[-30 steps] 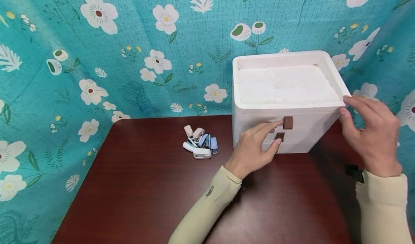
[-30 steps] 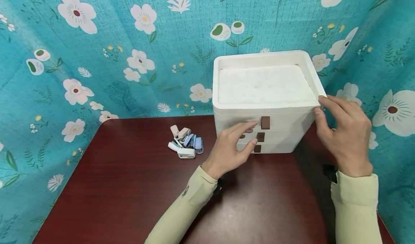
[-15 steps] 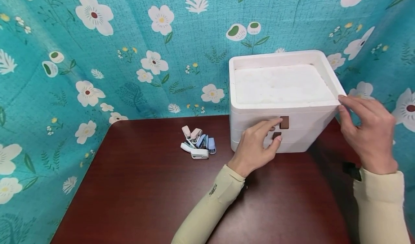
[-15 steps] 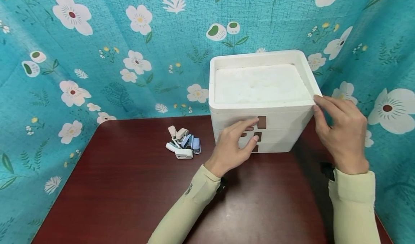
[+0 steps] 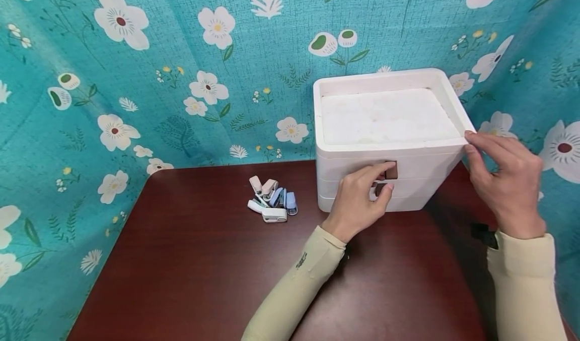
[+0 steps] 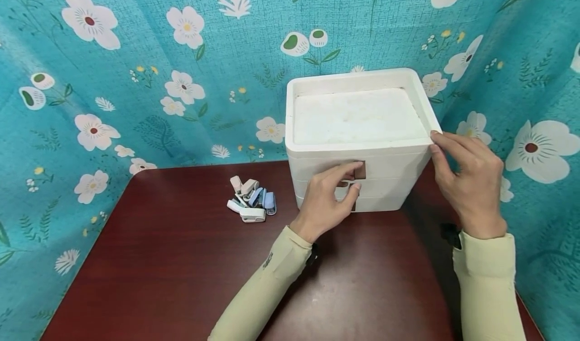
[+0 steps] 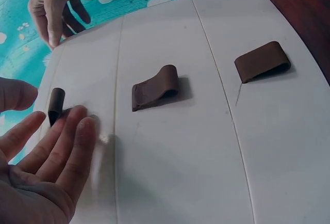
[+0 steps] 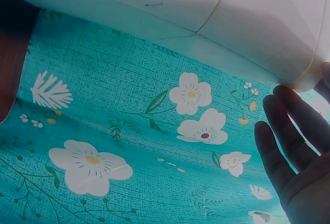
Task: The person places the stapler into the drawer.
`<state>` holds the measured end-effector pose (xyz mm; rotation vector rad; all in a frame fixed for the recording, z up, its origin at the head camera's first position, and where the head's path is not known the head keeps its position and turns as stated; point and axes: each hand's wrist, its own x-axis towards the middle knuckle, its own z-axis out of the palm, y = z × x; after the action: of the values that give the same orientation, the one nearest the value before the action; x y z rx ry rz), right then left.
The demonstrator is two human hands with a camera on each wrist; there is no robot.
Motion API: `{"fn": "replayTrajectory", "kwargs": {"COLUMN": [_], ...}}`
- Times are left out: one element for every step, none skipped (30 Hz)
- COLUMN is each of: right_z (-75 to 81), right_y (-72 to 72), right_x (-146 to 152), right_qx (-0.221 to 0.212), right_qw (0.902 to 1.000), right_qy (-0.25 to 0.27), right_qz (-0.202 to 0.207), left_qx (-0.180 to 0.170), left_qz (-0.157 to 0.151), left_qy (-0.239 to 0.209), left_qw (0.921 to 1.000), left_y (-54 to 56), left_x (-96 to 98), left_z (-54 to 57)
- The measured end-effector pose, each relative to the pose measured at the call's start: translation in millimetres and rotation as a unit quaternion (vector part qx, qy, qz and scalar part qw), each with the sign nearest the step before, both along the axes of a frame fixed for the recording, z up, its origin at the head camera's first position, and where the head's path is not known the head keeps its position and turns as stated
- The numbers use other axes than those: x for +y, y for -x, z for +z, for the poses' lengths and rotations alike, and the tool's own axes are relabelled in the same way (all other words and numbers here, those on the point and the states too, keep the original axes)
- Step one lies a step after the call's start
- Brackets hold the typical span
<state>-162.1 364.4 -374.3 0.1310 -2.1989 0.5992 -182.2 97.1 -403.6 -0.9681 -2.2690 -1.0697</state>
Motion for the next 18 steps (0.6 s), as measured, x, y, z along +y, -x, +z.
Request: {"fn": "replayTrajectory", "kwargs": {"right_z": [-0.1, -0.1, -0.1, 0.0, 0.0, -0.1, -0.2, -0.4, -0.6, -0.9, -1.0, -1.2, -1.4, -1.5, -1.6, -1.6, -1.6, -1.7], "right_y": [-0.2, -0.3, -0.5, -0.4, -0.3, -0.3, -0.3, -0.2, -0.1, 0.1, 0.3, 0.5, 0.8, 0.9, 1.1, 1.1, 0.9, 0.8], "right_x": [0.3, 0.5, 0.7, 0.4, 0.2, 0.0, -0.1, -0.1, 0.0, -0.1, 0.0, 0.1, 0.1, 0.2, 0.2, 0.2, 0.3, 0.3], "right_qx": [0.000, -0.001, -0.001, -0.001, -0.002, -0.001, -0.001, 0.000, 0.001, 0.003, 0.004, 0.006, 0.007, 0.008, 0.009, 0.009, 0.008, 0.007], "right_qw": [1.0000, 1.0000, 1.0000, 1.0000, 1.0000, 1.0000, 1.0000, 1.0000, 1.0000, 1.0000, 1.0000, 1.0000, 1.0000, 1.0000, 0.9999, 0.9999, 0.9999, 0.9999], "right_qy": [0.000, 0.000, 0.000, 0.000, 0.000, 0.001, 0.001, 0.001, 0.000, 0.001, 0.001, 0.002, 0.002, 0.003, 0.004, 0.005, 0.005, 0.005], "right_qz": [0.000, -0.001, -0.001, 0.000, 0.000, 0.000, 0.001, 0.001, 0.002, 0.002, 0.002, 0.003, 0.003, 0.004, 0.004, 0.004, 0.004, 0.004], "left_qx": [-0.001, -0.003, -0.005, -0.008, -0.011, -0.013, -0.015, -0.015, -0.015, -0.015, -0.014, -0.014, -0.013, -0.014, -0.016, -0.017, -0.019, -0.020], "left_qz": [-0.002, -0.004, -0.006, -0.008, -0.010, -0.011, -0.011, -0.011, -0.011, -0.012, -0.014, -0.015, -0.017, -0.021, -0.024, -0.027, -0.031, -0.032], "left_qy": [-0.005, -0.010, -0.016, -0.022, -0.028, -0.034, -0.038, -0.041, -0.044, -0.046, -0.048, -0.050, -0.053, -0.057, -0.060, -0.064, -0.068, -0.072], "left_qw": [1.0000, 0.9999, 0.9998, 0.9997, 0.9995, 0.9993, 0.9991, 0.9990, 0.9989, 0.9987, 0.9987, 0.9985, 0.9984, 0.9981, 0.9978, 0.9974, 0.9970, 0.9967], "left_y": [1.1, 2.3, 3.5, 4.4, 5.4, 6.1, 6.7, 7.1, 7.5, 7.9, 8.1, 8.5, 8.9, 9.2, 9.5, 9.7, 9.8, 9.9], "left_x": [1.4, 2.7, 3.8, 4.4, 5.1, 5.6, 6.1, 6.5, 6.9, 7.3, 7.6, 7.9, 8.1, 8.2, 8.4, 8.5, 8.6, 8.8], "left_z": [-0.3, -0.6, -0.8, -1.2, -1.6, -2.0, -2.5, -2.8, -3.1, -3.3, -3.5, -3.8, -4.1, -4.4, -4.8, -5.2, -5.6, -6.1]}}
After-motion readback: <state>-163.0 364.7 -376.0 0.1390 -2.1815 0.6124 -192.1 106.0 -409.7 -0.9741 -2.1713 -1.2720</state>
